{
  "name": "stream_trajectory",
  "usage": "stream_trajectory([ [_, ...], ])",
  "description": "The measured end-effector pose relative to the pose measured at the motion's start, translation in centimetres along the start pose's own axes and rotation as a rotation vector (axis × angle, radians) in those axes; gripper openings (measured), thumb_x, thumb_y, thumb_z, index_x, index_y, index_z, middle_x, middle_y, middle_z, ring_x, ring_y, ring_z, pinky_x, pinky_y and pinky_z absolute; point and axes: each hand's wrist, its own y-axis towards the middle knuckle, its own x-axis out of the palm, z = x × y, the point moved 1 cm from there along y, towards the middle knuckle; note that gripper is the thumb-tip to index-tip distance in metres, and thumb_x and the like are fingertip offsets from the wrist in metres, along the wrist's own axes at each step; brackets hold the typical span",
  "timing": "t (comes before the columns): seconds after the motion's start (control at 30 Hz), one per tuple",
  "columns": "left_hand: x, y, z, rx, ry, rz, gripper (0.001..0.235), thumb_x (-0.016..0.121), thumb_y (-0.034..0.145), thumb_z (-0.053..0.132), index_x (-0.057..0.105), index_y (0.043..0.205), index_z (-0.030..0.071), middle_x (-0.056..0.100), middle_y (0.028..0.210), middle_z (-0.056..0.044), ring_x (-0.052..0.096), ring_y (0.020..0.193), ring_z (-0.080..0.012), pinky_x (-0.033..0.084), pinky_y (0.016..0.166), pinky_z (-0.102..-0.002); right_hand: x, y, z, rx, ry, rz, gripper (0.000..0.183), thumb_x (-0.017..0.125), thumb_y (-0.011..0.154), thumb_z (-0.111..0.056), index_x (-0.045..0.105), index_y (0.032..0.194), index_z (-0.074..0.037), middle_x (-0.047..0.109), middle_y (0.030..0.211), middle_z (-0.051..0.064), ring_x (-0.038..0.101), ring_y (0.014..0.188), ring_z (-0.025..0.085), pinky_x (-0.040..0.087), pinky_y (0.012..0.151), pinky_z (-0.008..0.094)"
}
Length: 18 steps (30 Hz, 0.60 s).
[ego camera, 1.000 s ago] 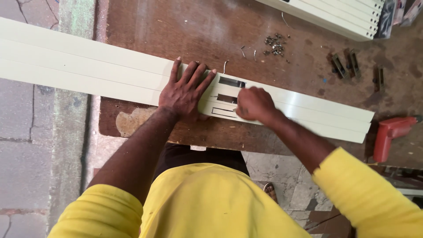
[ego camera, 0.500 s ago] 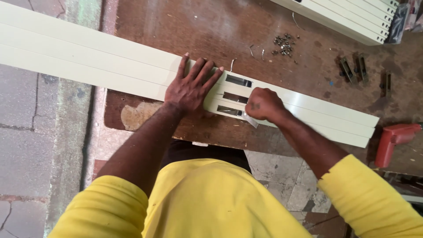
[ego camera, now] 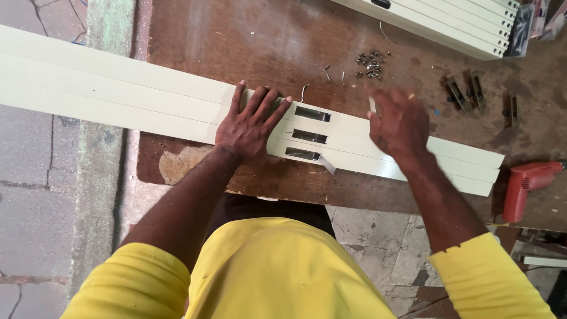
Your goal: Marking positions and using a power drill to install metal hinges onto aluminum slats.
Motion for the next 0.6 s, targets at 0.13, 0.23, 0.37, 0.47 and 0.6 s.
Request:
stream_trajectory([
  [0.13,0.2,0.2,0.1,-0.002,-0.01,-0.009,0.129,0.069,0.062,0.086,0.019,0.161,0.019,0.03,0.158,-0.015,0.023,0.15,-0.0336,0.0,0.122,-0.065,2.2,-2.0,-0.7,-0.072,-0.182,0.076,0.034,0.078,0.078,-0.026,0.073,0.11,-0.014,0.077,0.097,0.014,0.074,0.08,0.031,0.056,0.068,0.042],
  [0.23,0.8,0.2,0.0,-0.011,0.008,0.013,0.127,0.066,0.064,0.087,0.019,0.161,0.02,0.031,0.157,-0.014,0.024,0.15,-0.0335,0.001,0.121,-0.066,5.0,-4.6,-2.1,0.468,0.265,-0.619,0.037,0.074,0.089,-0.05,0.079,0.087,-0.014,0.077,0.077,0.007,0.075,0.067,0.028,0.058,0.069,0.039],
  [0.37,0.2,0.0,-0.1,-0.009,0.048,-0.004,0.13,0.066,0.063,0.088,0.019,0.162,0.02,0.03,0.158,-0.014,0.024,0.15,-0.0331,0.001,0.121,-0.065,10.4,-9.3,0.1,0.346,0.368,-0.702,0.035,0.07,0.09,-0.046,0.079,0.083,-0.014,0.078,0.076,0.005,0.074,0.065,0.018,0.059,0.065,0.035],
  [0.47,-0.1,0.1,0.3,-0.008,0.02,-0.033,0.132,0.066,0.061,0.089,0.018,0.162,0.02,0.029,0.158,-0.015,0.023,0.149,-0.0338,0.0,0.121,-0.065,11.2,-10.6,0.2,0.486,0.542,-0.55,0.025,0.073,0.088,-0.035,0.081,0.08,-0.012,0.078,0.072,0.007,0.07,0.062,0.014,0.056,0.062,0.033],
  [0.6,1.1,-0.1,-0.3,0.002,0.012,-0.01,0.131,0.066,0.063,0.088,0.017,0.162,0.02,0.029,0.159,-0.015,0.023,0.15,-0.0344,0.0,0.121,-0.066,10.0,-14.2,-5.8,0.398,0.346,-0.321,0.02,0.069,0.093,-0.027,0.08,0.084,-0.013,0.073,0.067,0.007,0.062,0.05,0.017,0.051,0.054,0.036],
])
